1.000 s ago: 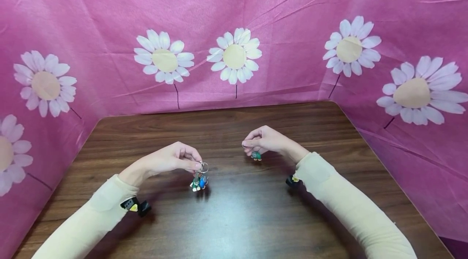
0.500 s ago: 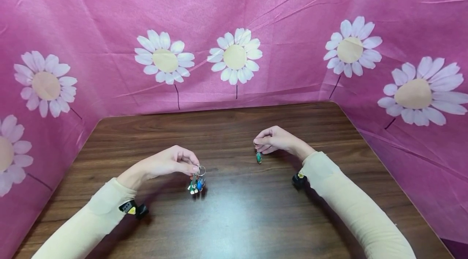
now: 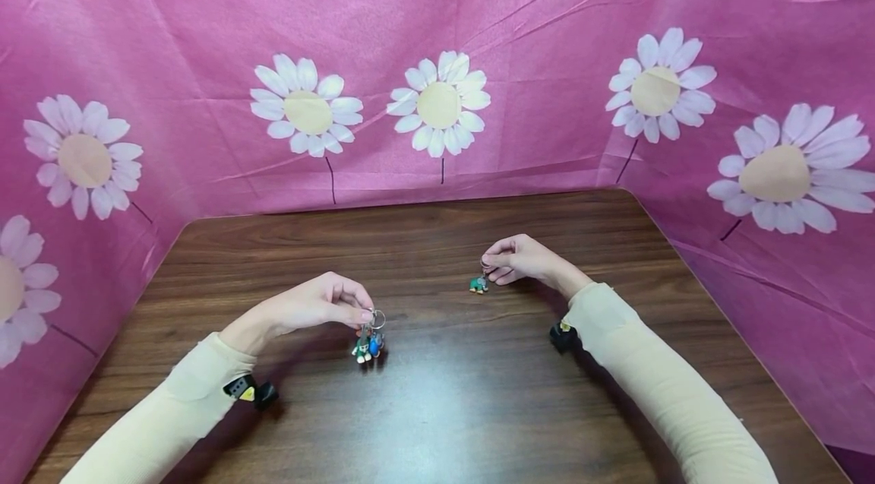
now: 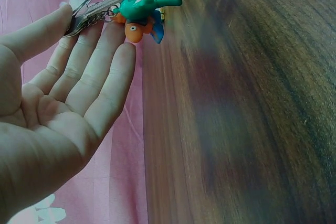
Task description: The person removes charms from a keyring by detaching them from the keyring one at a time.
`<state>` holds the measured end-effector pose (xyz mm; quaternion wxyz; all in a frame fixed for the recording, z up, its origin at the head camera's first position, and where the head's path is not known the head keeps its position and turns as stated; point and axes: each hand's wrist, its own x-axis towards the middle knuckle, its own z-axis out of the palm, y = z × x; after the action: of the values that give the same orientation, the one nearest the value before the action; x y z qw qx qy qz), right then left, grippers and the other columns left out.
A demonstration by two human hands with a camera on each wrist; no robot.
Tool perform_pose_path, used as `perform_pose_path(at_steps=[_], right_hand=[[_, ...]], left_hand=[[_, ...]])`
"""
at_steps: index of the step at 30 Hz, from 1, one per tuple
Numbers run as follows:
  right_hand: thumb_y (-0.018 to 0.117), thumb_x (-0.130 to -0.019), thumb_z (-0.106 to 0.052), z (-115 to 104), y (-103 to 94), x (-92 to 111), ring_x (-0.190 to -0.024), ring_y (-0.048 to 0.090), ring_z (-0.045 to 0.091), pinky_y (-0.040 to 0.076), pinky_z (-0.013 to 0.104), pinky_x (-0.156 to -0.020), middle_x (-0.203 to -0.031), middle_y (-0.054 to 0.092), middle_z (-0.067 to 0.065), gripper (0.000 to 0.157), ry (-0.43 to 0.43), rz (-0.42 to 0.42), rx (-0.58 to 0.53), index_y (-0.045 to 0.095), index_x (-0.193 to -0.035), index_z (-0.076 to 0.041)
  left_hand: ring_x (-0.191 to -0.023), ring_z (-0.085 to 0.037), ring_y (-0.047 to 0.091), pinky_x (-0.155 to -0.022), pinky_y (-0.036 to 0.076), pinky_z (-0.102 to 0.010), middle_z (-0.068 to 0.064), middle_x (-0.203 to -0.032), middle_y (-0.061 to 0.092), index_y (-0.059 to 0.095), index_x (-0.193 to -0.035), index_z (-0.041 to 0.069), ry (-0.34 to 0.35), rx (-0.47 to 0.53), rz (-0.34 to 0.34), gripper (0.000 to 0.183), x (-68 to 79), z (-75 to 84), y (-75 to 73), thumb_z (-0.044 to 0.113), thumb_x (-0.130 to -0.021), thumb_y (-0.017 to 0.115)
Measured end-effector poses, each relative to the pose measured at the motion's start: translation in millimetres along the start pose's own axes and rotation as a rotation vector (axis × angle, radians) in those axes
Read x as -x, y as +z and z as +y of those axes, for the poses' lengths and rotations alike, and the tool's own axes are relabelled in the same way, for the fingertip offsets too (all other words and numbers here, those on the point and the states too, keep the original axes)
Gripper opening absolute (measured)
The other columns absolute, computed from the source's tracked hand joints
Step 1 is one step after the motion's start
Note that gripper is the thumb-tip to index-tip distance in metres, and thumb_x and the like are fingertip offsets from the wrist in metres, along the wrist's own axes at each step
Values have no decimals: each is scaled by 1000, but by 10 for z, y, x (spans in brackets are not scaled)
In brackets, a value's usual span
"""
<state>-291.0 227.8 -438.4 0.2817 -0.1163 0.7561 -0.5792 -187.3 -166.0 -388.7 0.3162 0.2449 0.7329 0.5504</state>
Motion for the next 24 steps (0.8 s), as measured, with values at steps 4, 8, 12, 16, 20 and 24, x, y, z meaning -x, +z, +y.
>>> perform_pose_path(at_steps=[4, 8, 12, 16, 20, 24], right_hand=[[64, -101, -13, 26, -17, -26, -82, 71, 17, 61, 32, -77, -101, 72, 16, 34, 28, 20, 9, 59, -120, 15], [64, -101, -15, 19, 1, -53, -76, 69, 14, 61, 30, -71, -96, 71, 11, 33, 52, 48, 45, 61, -120, 12], [66, -100, -16, 4, 54, -100, -69, 67, 12, 61, 28, -65, -89, 69, 8, 30, 67, 76, 102, 64, -118, 9], [68, -99, -15, 8, 97, -136, -67, 65, 11, 60, 26, -63, -87, 68, 6, 29, 85, 93, 128, 65, -116, 8], [68, -99, -15, 11, 120, -150, -66, 64, 10, 60, 26, -61, -86, 67, 6, 28, 89, 104, 136, 65, -114, 8], [69, -98, -13, 11, 131, -157, -65, 64, 10, 59, 26, -60, -85, 67, 6, 26, 90, 119, 133, 63, -112, 7]], left_hand=[[-85, -33, 67, -90, 55, -55, -8, -89, 73, 72, -106, 0, 0, 9, 4, 16, -15, -20, 1, 12, -95, 72], [-84, -32, 67, -89, 56, -54, -8, -90, 73, 71, -107, -3, 12, 27, 6, 17, -28, -37, 11, 10, -95, 71], [-82, -29, 67, -88, 56, -53, -8, -90, 72, 71, -107, -4, 16, 24, 12, 18, -36, -39, 22, 10, -95, 71], [-82, -29, 67, -87, 56, -53, -9, -89, 73, 73, -105, 0, 7, 4, 14, 16, -33, -35, 28, 12, -95, 72], [-83, -34, 67, -87, 56, -53, -13, -87, 72, 74, -104, 3, 0, -22, 21, 14, -29, -35, 30, 14, -94, 73], [-85, -40, 67, -87, 56, -51, -18, -87, 72, 73, -103, 4, -4, -36, 20, 14, -36, -25, 36, 15, -94, 73]])
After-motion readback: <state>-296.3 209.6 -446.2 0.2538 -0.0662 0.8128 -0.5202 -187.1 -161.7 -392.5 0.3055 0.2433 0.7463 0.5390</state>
